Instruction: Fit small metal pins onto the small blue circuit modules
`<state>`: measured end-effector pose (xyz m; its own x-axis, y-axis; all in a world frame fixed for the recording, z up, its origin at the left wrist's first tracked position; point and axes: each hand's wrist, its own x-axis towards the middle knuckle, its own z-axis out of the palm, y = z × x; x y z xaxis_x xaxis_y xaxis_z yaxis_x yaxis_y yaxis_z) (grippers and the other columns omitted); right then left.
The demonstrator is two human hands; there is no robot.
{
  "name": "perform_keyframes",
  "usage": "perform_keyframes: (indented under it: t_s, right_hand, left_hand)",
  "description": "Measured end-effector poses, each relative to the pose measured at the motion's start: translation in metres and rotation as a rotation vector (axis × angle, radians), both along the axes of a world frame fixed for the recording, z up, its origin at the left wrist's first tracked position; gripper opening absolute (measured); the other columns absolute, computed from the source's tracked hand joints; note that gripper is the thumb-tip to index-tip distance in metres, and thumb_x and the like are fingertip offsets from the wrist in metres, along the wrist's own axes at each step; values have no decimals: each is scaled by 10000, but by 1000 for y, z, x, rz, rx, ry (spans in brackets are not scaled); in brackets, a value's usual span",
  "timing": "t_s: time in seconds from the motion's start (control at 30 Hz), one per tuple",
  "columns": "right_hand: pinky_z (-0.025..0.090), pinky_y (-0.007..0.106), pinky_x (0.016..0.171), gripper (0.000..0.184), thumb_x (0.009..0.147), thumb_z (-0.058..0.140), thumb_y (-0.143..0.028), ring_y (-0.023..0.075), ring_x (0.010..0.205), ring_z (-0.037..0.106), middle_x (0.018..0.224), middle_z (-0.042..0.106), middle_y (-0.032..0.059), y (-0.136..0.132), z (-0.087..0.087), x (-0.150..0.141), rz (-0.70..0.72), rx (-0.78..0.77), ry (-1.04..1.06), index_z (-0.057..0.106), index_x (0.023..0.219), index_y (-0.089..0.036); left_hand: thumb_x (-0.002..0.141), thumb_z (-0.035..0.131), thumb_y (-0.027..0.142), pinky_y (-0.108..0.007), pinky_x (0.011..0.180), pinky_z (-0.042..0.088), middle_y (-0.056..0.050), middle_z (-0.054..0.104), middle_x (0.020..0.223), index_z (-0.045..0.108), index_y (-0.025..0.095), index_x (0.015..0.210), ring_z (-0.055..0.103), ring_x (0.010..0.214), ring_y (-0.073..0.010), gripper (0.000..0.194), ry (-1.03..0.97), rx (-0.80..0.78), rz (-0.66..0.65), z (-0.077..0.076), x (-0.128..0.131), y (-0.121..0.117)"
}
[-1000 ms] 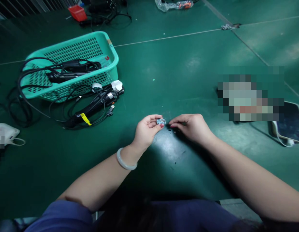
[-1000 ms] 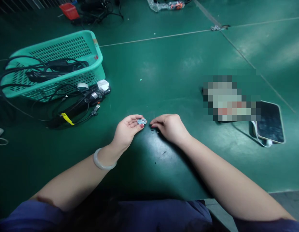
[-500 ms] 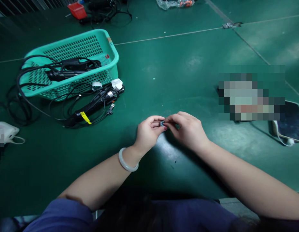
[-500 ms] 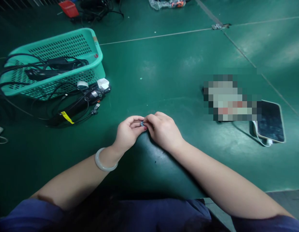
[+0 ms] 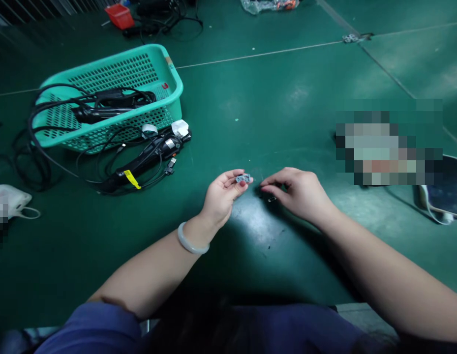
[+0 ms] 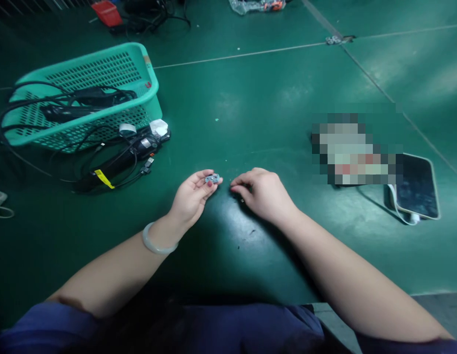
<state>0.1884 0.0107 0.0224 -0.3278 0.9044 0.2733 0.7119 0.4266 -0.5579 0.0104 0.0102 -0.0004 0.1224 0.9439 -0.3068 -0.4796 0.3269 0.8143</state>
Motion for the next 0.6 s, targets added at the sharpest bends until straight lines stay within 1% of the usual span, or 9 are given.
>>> perform_keyframes:
  t_s: [0.07,0.13,0.2,0.27,0.33,0.43,0.5,0.6]
  right_hand:
    - [505,298,690,33,745,690,-229,175,734,653,776,722,23,4,-6,4,81,-97,-48,705,768,-210]
    - [500,288,682,7,729,689,-201,168,722,649,761,710,21,7,-11,6,128,-159,-88,693,734,-200]
    - [489,277,655,63,740,650,-157,157,686,634,722,688,19,8,-14,4,155,-174,-115,676,694,-192]
    - [483,270,652,99,758,611,-131,150,680,625,721,683,21,7,-12,3,166,-166,-107,666,695,-184]
    - [477,259,624,90,778,597,-146,138,651,615,729,689,16,6,-9,1,137,-165,-52,669,736,-181]
    - [472,247,572,80,801,615,-232,122,588,598,702,693,1,3,-4,0,35,-159,110,679,774,-192]
    - [501,258,603,97,803,631,-268,137,633,634,742,715,9,1,-3,0,-23,-128,233,697,824,-201]
    - [536,292,705,117,823,613,-231,165,758,680,848,741,26,-2,-3,-3,-46,-55,337,719,871,-220]
  left_hand:
    - [661,750,170,-268,880,472,-13,690,840,602,154,916,667,870,-115,295,-35,-31,8,1,-1,2]
    - [660,750,169,-274,884,470,-12,688,846,596,158,916,668,878,-119,299,-32,-33,7,1,-2,2]
    - [635,766,156,-286,896,469,-9,686,834,596,158,899,667,869,-122,314,-8,-11,8,0,-1,1]
    - [604,786,147,-300,900,472,-12,684,822,598,152,876,665,849,-123,330,37,23,8,-2,0,0]
    - [589,798,152,-309,889,479,-20,684,829,601,146,861,662,831,-125,336,86,51,0,-3,1,-1]
    - [582,805,165,-303,868,488,-23,683,847,606,145,852,657,820,-120,336,129,69,-18,-4,2,-3]
    - [574,809,171,-299,859,490,-21,682,854,609,148,848,654,817,-118,340,136,74,-22,-4,2,-3]
    - [567,817,188,-305,845,492,-24,686,856,615,153,846,652,807,-122,346,151,82,-44,-4,1,-3]
